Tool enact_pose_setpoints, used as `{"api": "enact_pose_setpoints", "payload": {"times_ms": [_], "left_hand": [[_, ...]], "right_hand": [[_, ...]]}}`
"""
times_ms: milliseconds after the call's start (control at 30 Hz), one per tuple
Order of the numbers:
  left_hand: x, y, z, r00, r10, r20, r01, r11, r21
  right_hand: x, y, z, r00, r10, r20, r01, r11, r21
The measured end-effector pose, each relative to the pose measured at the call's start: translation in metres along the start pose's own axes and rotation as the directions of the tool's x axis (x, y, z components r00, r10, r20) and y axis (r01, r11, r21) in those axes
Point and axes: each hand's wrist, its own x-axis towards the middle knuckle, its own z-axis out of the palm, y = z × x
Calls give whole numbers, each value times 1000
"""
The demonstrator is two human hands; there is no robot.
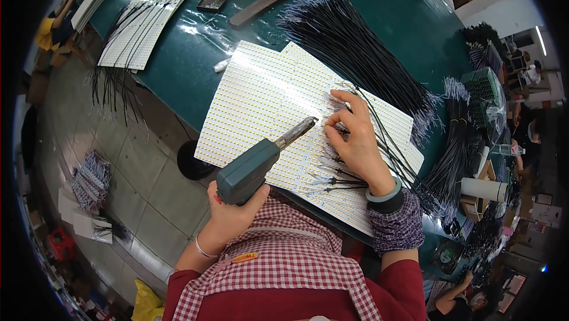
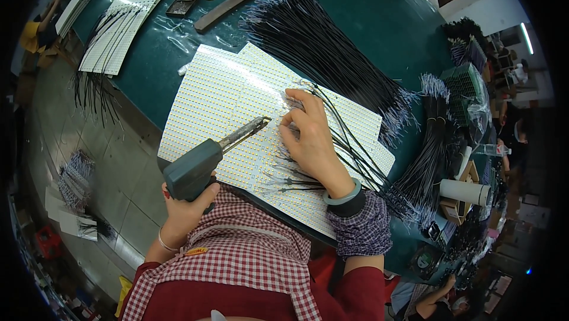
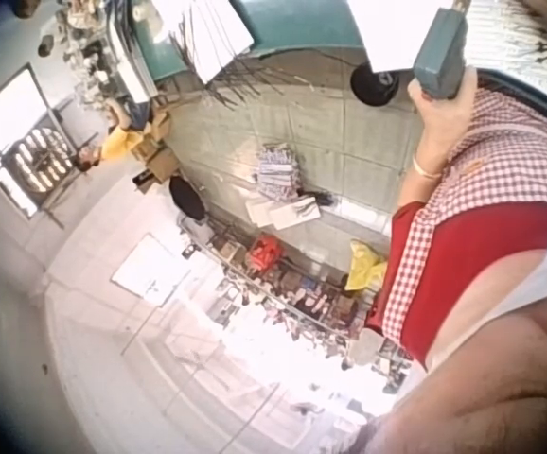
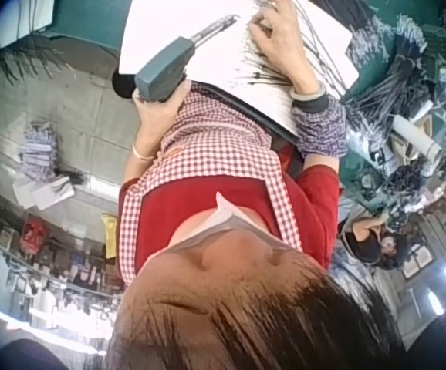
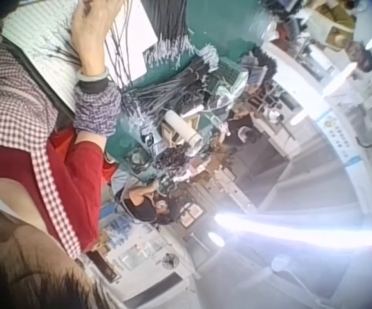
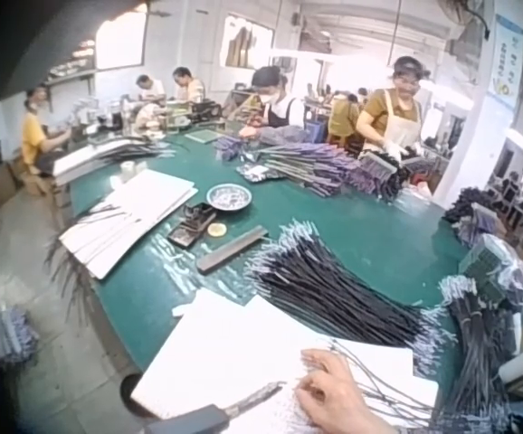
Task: The person solders black wires onto contacts on an LED panel array using a soldering iron and solder.
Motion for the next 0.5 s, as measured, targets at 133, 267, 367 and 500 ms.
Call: {"api": "enact_pose_setpoints", "payload": {"times_ms": [133, 267, 367, 500], "left_hand": [[0, 1, -1, 999, -12, -34, 11, 1000, -17], [1, 2, -1, 999, -22, -31, 21, 1000, -14], [0, 0, -1, 999, -27, -32, 25, 998, -52], [0, 1, 0, 1000, -2, -30, 1, 999, -38]], "right_hand": [[0, 1, -7, 998, 64, -12, -63, 996, 67], [0, 8, -7, 999, 47, -18, -47, 999, 21], [1, 8, -6, 999, 40, -17, -40, 999, -5], [-3, 2, -7, 997, 53, -62, -54, 998, -26]]}}
